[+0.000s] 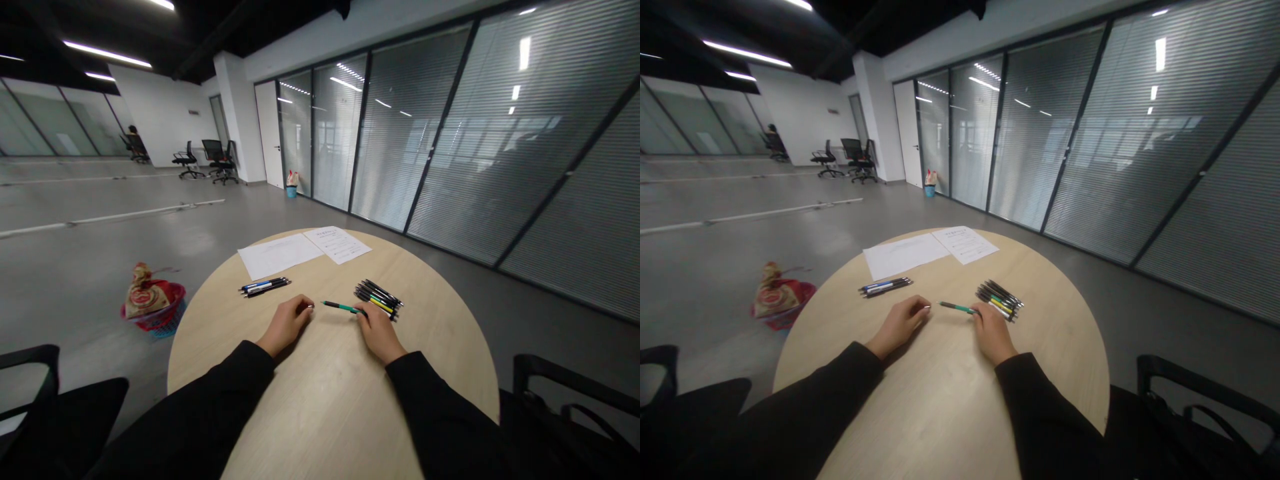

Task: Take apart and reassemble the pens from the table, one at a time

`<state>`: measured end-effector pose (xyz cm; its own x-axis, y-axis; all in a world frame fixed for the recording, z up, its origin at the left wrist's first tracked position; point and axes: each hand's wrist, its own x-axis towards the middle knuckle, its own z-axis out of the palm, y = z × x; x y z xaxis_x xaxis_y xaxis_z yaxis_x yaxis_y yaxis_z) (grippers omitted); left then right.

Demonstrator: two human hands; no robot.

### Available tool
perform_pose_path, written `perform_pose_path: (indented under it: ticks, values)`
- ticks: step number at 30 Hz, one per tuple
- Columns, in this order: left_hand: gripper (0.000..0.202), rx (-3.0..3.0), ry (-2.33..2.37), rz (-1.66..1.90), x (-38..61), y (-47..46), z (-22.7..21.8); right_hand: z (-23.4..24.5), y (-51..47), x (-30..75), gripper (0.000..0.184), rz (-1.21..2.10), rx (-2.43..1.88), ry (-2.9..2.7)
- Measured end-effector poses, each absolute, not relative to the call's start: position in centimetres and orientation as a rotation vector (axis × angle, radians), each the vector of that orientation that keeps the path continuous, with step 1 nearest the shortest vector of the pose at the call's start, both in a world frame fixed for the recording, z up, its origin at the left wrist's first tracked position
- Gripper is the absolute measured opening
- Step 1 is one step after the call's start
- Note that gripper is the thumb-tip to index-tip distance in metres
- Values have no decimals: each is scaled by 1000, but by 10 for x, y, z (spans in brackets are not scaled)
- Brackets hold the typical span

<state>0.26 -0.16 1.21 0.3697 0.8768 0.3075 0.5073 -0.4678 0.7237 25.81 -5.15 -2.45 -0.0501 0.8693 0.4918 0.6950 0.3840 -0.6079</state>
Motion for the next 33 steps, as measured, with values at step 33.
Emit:
perform_pose_path:
  ticks: [33]
  values:
    - [50,2036,1194,813,8,-2,10,-15,-59,249,22,145,-1265,-1912]
